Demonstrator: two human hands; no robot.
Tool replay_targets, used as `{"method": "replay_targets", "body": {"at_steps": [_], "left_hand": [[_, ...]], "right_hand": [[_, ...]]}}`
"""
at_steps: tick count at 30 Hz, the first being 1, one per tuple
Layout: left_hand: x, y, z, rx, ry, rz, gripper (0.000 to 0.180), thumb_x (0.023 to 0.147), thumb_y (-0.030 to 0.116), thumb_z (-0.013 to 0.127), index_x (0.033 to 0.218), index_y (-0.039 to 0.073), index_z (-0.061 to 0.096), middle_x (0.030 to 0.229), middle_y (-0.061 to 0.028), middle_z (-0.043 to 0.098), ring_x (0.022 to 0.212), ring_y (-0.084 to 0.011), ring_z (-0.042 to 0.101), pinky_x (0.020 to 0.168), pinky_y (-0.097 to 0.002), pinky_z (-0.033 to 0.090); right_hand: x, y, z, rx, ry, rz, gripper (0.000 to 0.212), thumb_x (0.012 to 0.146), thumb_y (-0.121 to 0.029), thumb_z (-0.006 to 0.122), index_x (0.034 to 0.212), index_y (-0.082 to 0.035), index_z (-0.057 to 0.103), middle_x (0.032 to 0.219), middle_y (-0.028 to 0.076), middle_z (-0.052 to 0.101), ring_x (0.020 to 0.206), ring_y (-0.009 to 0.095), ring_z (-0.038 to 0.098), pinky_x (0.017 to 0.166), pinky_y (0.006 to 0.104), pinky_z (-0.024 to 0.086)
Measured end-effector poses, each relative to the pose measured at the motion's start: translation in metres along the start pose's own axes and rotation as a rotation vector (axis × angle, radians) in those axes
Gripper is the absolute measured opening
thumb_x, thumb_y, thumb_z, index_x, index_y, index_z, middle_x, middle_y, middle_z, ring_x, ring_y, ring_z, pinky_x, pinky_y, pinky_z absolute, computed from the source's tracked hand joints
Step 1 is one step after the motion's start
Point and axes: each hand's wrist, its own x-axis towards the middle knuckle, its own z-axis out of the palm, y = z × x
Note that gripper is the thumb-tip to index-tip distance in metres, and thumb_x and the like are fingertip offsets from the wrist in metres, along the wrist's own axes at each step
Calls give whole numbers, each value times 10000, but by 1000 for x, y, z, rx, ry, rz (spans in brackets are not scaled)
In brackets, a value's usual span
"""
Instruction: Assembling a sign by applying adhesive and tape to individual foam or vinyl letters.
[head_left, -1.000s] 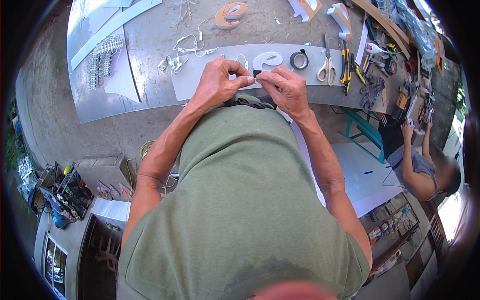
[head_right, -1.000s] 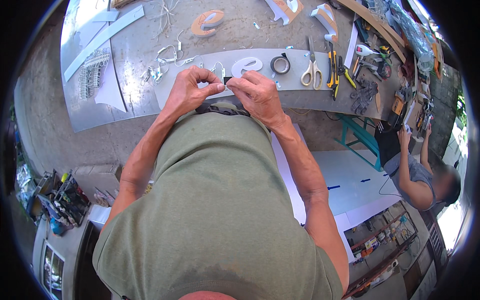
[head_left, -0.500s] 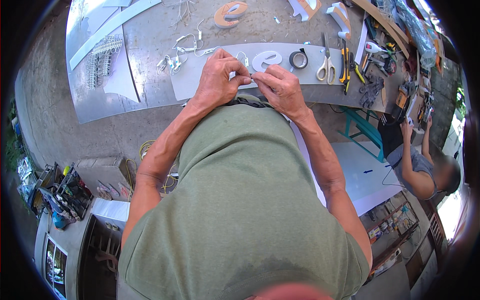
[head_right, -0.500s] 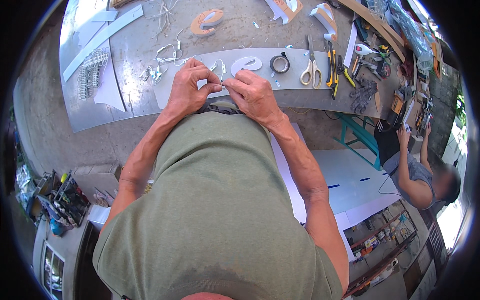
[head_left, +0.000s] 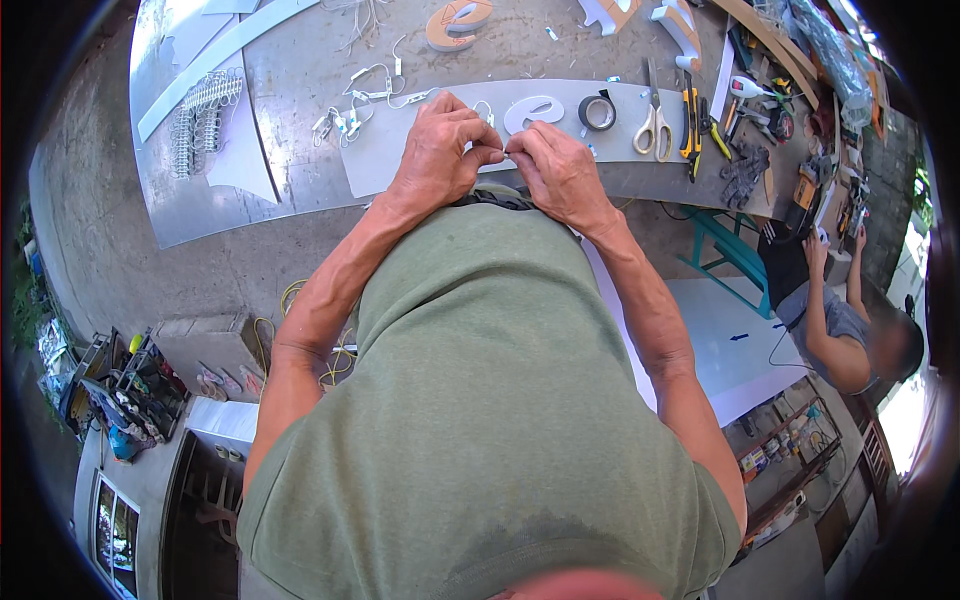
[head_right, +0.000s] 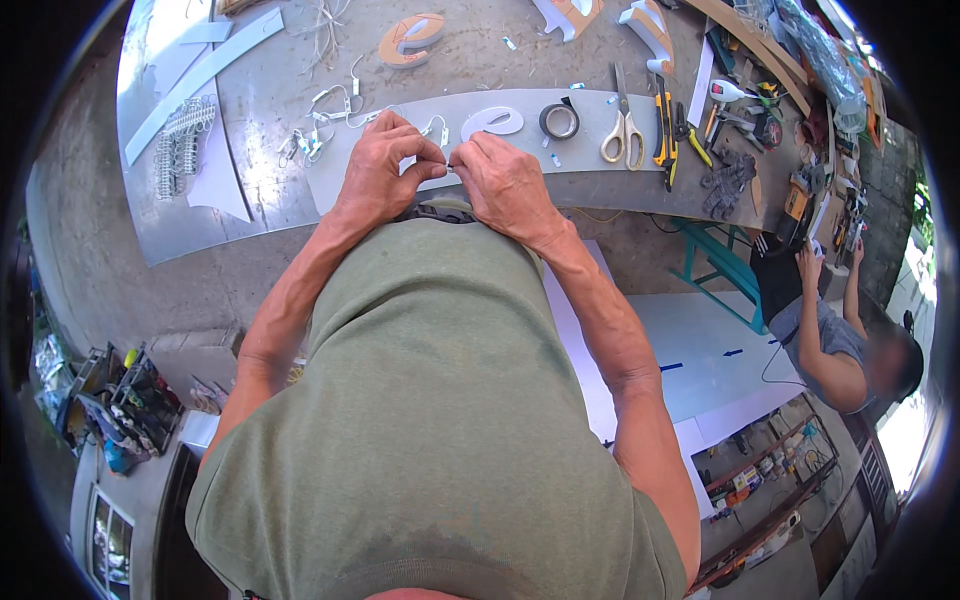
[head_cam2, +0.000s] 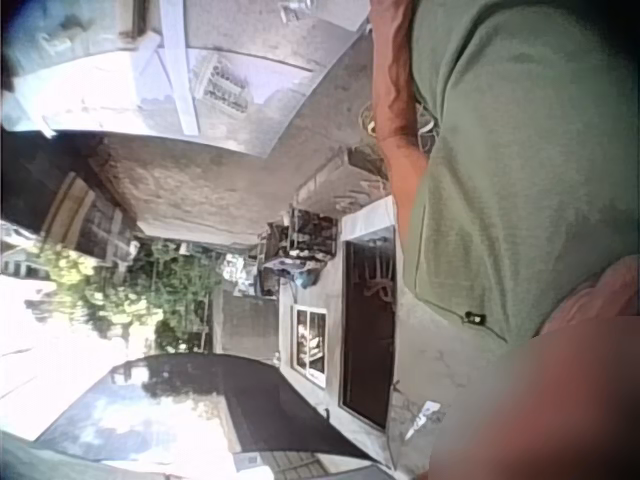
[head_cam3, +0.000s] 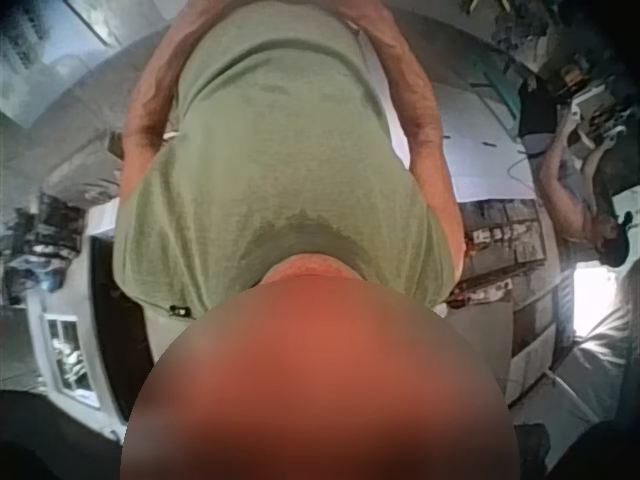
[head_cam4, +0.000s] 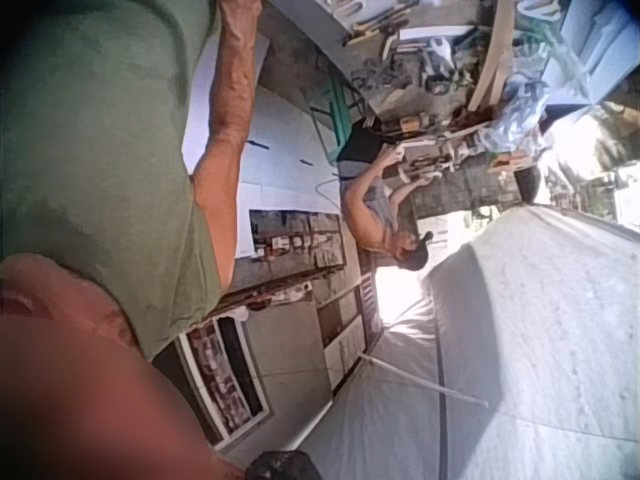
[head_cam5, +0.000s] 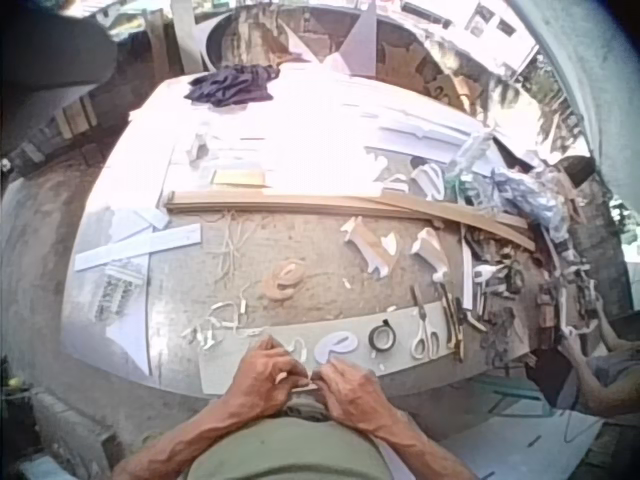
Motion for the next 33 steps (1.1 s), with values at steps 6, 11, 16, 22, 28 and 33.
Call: {"method": "replay_targets", "body": {"at_steps": [6, 11, 16, 22, 28, 33], "left_hand": [[0, 0, 0, 14, -24, 28, 215, 731, 195, 838, 928, 115, 805, 797, -20, 691, 868, -208, 568, 844, -364, 465], [2, -1, -2, 6, -65, 37, 190, 741, 189, 832, 917, 123, 807, 802, -16, 690, 868, -204, 565, 842, -363, 461], [4, 2, -5, -5, -114, 21, 159, 749, 169, 826, 899, 120, 803, 799, -13, 686, 856, -203, 553, 821, -361, 459], [6, -2, -11, -122, -159, -104, 117, 772, 145, 813, 872, 90, 788, 787, -27, 693, 827, -198, 538, 808, -369, 458], [4, -7, -13, -292, -199, -274, 137, 799, 175, 794, 867, 58, 773, 802, -40, 717, 825, -170, 571, 827, -358, 453], [3, -9, -11, -284, -151, -205, 177, 778, 216, 790, 869, 65, 787, 820, -58, 747, 770, -196, 589, 736, -354, 480]], "right_hand": [[-2, 1, -2, -51, -27, 42, 103, 878, -104, 677, 920, -49, 600, 843, 96, 580, 783, 295, 629, 649, 414, 499], [-5, -1, -2, -28, -16, 82, 113, 856, -102, 707, 899, -49, 616, 825, 96, 595, 775, 293, 636, 654, 419, 498], [-3, 6, -4, 56, 10, 101, 122, 845, -98, 723, 881, -31, 628, 805, 106, 598, 763, 294, 633, 665, 416, 494], [-8, 7, -11, 280, -28, 177, 125, 870, -100, 715, 938, -2, 676, 806, 106, 629, 736, 251, 625, 667, 377, 496], [1, -2, -22, 369, -125, 336, 162, 903, -127, 702, 996, 6, 697, 804, 78, 634, 694, 165, 585, 643, 321, 483], [2, -6, -18, 373, -95, 293, 170, 900, -133, 708, 1009, -3, 697, 792, 67, 622, 696, 153, 575, 637, 314, 484]]}}
